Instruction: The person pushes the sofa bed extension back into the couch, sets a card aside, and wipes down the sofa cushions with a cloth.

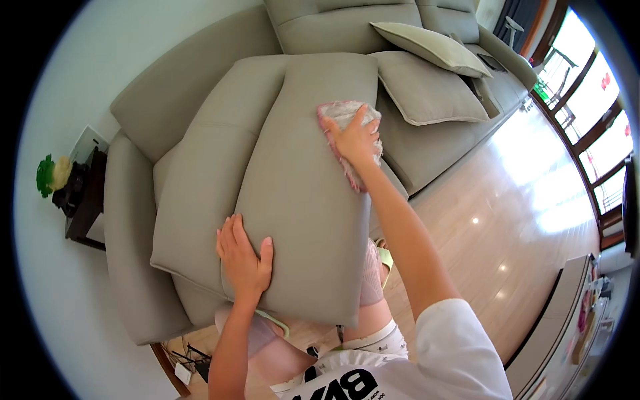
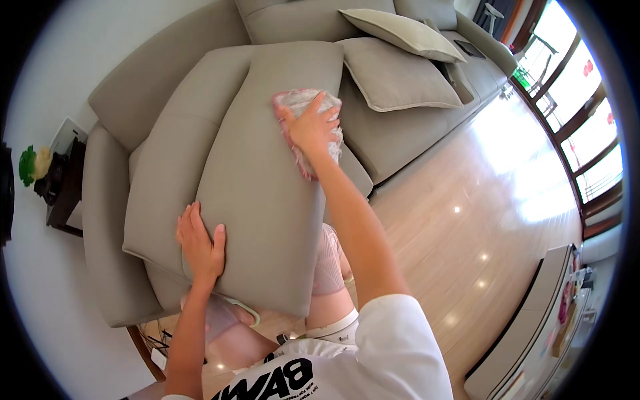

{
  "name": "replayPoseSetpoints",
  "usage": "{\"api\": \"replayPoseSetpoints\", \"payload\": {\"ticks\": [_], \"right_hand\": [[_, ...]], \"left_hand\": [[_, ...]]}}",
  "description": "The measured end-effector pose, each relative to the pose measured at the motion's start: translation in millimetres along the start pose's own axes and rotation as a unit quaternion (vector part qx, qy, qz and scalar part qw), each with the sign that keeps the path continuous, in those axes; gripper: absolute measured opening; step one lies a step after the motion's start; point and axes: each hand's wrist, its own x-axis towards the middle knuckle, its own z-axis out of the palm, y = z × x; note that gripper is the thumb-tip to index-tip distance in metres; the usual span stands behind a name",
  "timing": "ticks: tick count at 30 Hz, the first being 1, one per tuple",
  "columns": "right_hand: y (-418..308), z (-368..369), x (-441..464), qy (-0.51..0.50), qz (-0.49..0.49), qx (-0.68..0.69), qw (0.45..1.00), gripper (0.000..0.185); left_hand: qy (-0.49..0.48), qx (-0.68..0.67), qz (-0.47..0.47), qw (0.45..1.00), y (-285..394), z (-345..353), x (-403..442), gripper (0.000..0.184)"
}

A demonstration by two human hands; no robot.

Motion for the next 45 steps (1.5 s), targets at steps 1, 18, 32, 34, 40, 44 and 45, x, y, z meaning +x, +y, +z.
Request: {"api": "replayPoseSetpoints", "payload": {"ticks": [1, 18, 32, 34, 40, 44, 45], "right_hand": [[3, 4, 9, 0.004, 0.01, -0.002, 1.0, 0.118], [37, -51, -270, -0.065, -0.297, -0.176, 0.936, 0.097], [-20, -4, -148, -0.023, -0.251, -0.26, 0.932, 0.104], [-32, 3, -118, -0.026, -0.224, -0.279, 0.933, 0.105], [-45, 18, -65, -0.02, -0.191, -0.255, 0.948, 0.108], [-41, 26, -54, -0.03, -0.192, -0.251, 0.948, 0.108], [-41, 25, -54, -0.032, -0.194, -0.247, 0.949, 0.108]], "left_hand": [[0.0, 0.001, -0.002, 1.0, 1, -1, -1, 0.072], [0.061, -0.01, 0.007, 0.998, -12, 10, -11, 0.071], [0.039, -0.081, -0.007, 0.996, -9, -12, -19, 0.058], [0.025, -0.093, -0.004, 0.995, -18, -16, -11, 0.058], [0.121, 0.044, -0.012, 0.992, -118, -23, 46, 0.063], [0.015, -0.031, -0.238, 0.971, -207, -34, 96, 0.087], [-0.041, -0.114, -0.329, 0.937, -221, -45, 107, 0.093]]}}
